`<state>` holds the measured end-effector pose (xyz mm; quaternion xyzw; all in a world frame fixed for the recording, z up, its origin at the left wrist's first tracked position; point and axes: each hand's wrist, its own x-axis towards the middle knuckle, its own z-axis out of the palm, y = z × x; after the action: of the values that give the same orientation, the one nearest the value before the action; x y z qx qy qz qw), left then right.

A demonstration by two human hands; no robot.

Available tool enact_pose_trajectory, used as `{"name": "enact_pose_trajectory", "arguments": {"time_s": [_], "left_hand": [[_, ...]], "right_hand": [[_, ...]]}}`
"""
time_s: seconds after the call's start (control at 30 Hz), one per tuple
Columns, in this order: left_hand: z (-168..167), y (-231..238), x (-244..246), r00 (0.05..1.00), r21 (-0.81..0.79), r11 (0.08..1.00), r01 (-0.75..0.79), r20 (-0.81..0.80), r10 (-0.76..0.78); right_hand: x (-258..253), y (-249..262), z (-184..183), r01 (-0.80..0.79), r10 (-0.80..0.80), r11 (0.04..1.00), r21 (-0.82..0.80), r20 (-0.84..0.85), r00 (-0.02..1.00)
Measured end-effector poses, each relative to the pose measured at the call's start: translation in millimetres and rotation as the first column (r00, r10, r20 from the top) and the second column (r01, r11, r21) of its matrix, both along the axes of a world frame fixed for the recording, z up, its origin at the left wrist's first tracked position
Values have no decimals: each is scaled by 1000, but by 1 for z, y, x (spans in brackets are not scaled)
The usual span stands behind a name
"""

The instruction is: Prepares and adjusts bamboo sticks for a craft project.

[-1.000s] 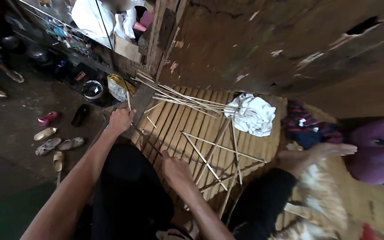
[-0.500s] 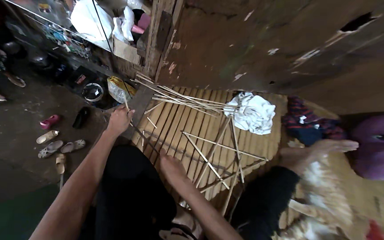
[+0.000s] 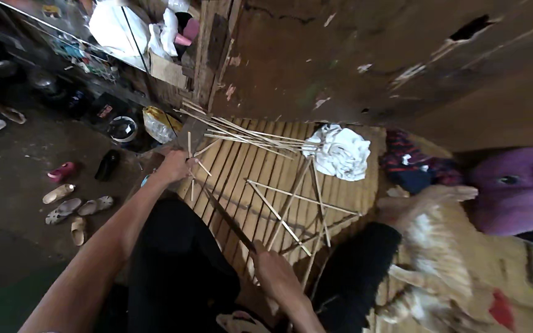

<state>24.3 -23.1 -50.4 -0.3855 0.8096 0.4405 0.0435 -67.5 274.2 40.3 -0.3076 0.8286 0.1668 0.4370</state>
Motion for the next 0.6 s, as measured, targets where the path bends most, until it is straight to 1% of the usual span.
{"name": "enact_pose_trajectory", "arguments": {"time_s": [0.1,0.2,0.33,0.37,0.47,0.57,0.6], "left_hand": [[-3,4,-19,991,-4,998,70,110,-69],[0,4,-33,974,36,995,89,205,-94],[0,1,-42,953,-55,990,130,281,-110],[2,1,-43,953,-79,988,133,283,-106],[6,-5,-43,973,-115,988,99,219,-72],[21,-10,-37,993,-100,995,10,117,2],[26,-11,-32,997,-73,997,-17,79,22]], "right_hand": [[-5,26,-3,108,-107,994,-34,20,994],[-7,40,-9,158,-156,986,-51,35,987],[-5,47,-17,178,-176,983,-55,39,984],[-5,47,-17,180,-178,982,-57,38,983],[-5,48,-19,191,-190,979,-73,21,982],[-8,50,-22,224,-225,964,-147,9,974],[-10,50,-23,235,-236,953,-189,18,972]]}}
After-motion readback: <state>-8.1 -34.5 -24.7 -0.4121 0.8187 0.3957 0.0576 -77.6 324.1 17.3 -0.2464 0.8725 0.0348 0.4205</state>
